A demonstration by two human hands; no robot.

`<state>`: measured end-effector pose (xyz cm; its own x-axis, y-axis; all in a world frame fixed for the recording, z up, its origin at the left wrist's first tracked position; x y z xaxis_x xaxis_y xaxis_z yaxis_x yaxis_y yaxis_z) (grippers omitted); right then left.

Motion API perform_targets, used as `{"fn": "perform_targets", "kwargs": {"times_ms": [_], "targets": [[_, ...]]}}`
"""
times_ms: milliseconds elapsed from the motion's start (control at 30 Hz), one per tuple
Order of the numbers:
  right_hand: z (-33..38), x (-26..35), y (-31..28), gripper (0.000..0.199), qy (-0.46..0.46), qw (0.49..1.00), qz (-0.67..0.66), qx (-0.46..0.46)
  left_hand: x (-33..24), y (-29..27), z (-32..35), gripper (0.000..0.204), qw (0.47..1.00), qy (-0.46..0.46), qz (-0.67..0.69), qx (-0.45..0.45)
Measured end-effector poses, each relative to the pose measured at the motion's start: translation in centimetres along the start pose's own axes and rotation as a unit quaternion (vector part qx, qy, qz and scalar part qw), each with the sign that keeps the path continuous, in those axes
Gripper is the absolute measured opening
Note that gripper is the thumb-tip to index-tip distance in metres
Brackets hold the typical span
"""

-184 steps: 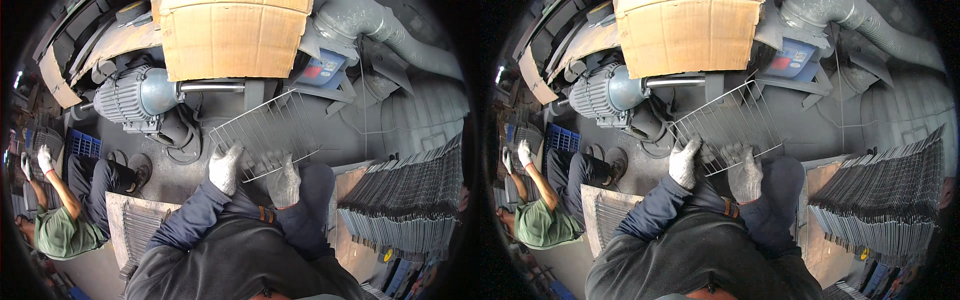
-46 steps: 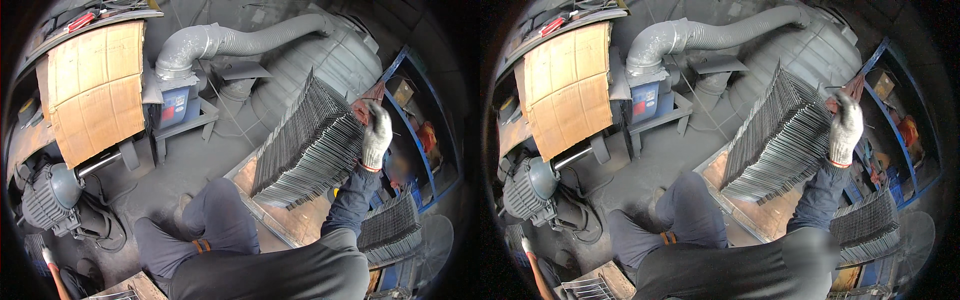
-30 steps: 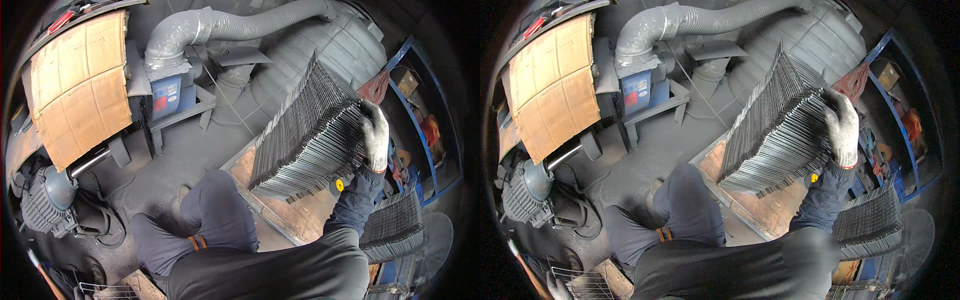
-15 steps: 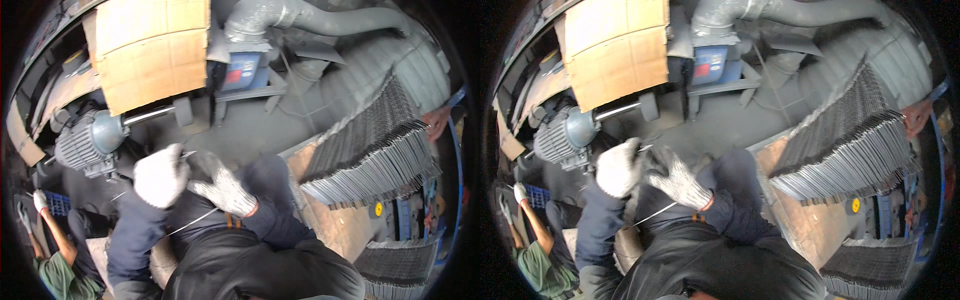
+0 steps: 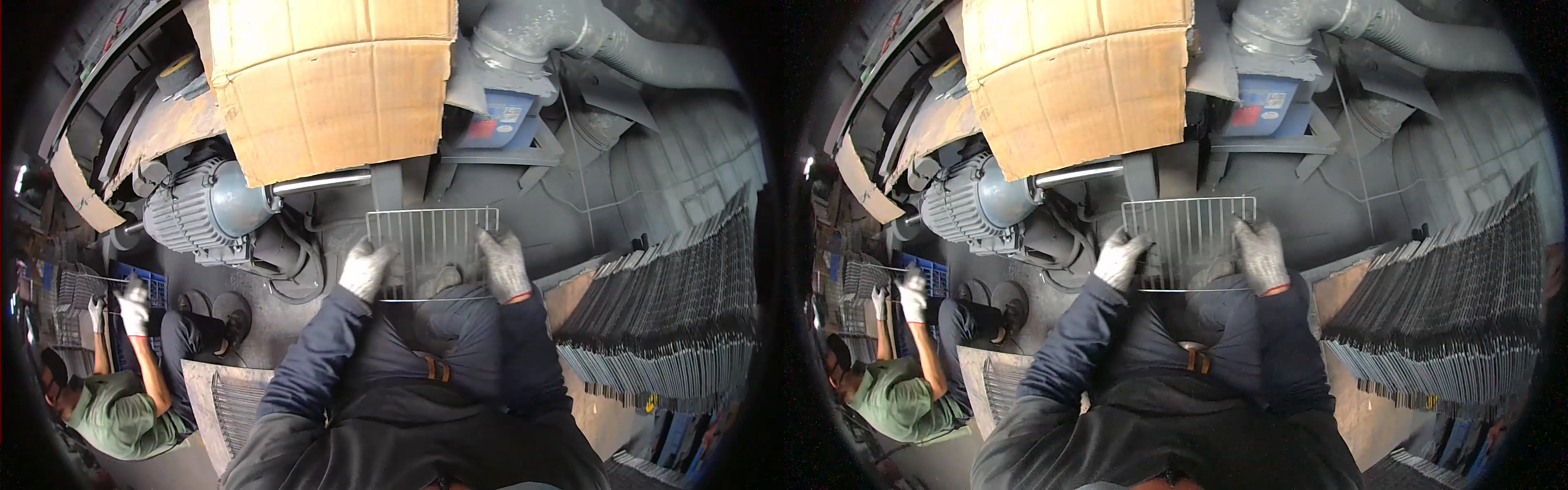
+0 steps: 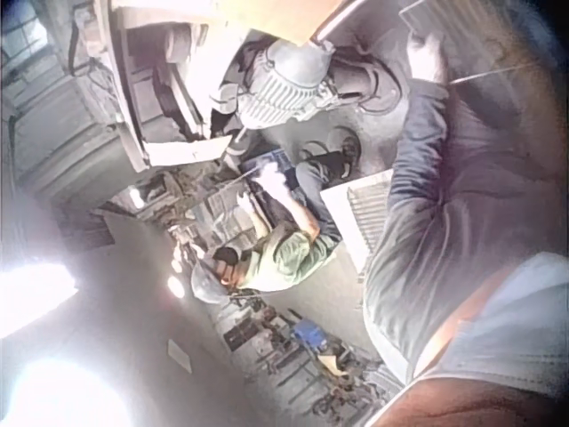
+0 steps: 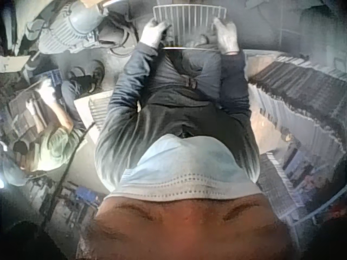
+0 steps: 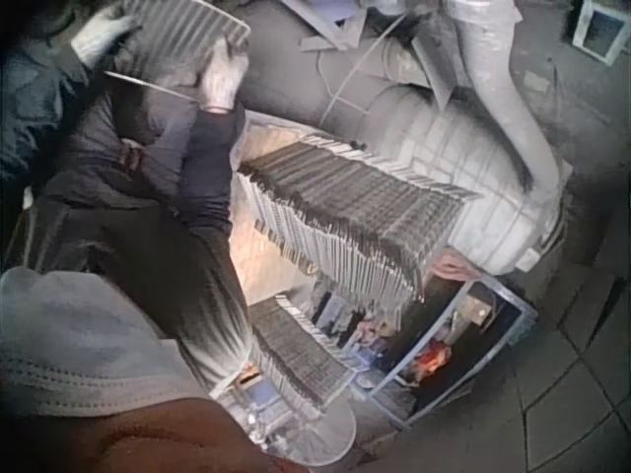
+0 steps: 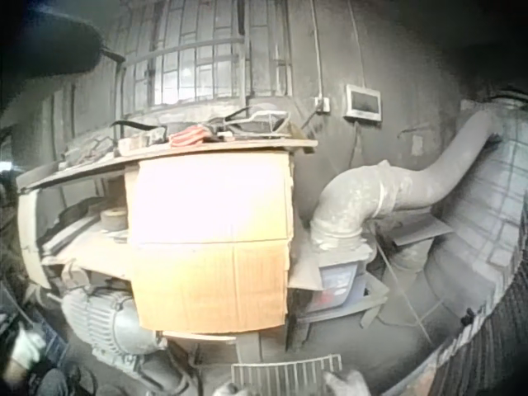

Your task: Grinding the edges and surfaces of metal wire grates using a stationary bench grinder.

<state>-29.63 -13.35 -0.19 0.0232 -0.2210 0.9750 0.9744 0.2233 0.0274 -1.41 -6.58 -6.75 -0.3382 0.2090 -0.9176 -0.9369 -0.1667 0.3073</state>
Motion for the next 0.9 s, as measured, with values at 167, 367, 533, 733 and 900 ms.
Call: {"fn": "perform_targets", "kwargs": {"times_ms": [167,367,533,733,900], "targets": [[-2.5,-1.2,0.5,0.022,-0.006,1.0,0.008,0.018,0.0,-0.7,-0.2,0.024,0.999,0.003,-0.032,-0.035],[-5.1,-6.2,10.6,0.026,0.024,0.997,0.062,0.048,-3.1,-9.7,4.7,0.021,0.992,-0.05,-0.01,-0.115],[-3.0,-3.0,7.3,0.02,0.064,0.997,-0.007,0.038,-3.0,-6.3,2.4,0.027,0.998,-0.015,-0.029,-0.06],[-2.9,-2.4,-0.7,0.029,0.029,0.999,0.003,-0.022,3.0,-0.3,-2.0,0.038,0.996,-0.007,-0.089,-0.011],[-4.9,-4.8,8.4,0.026,-0.004,0.997,0.031,0.074,-1.2,-7.6,3.2,0.022,0.994,-0.053,0.04,-0.086]]}}
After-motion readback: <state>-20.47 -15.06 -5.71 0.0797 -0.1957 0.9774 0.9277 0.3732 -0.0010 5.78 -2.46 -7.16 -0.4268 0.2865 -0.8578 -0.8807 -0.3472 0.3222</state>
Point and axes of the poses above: each hand's wrist, its own z-axis away from the middle knuckle, its own y-axis out of the palm, x = y × z, the point moved 10 cm from there along -z, towards the middle knuckle, and after that the axes turned 6 degrees about x, right-handed, at the moved point
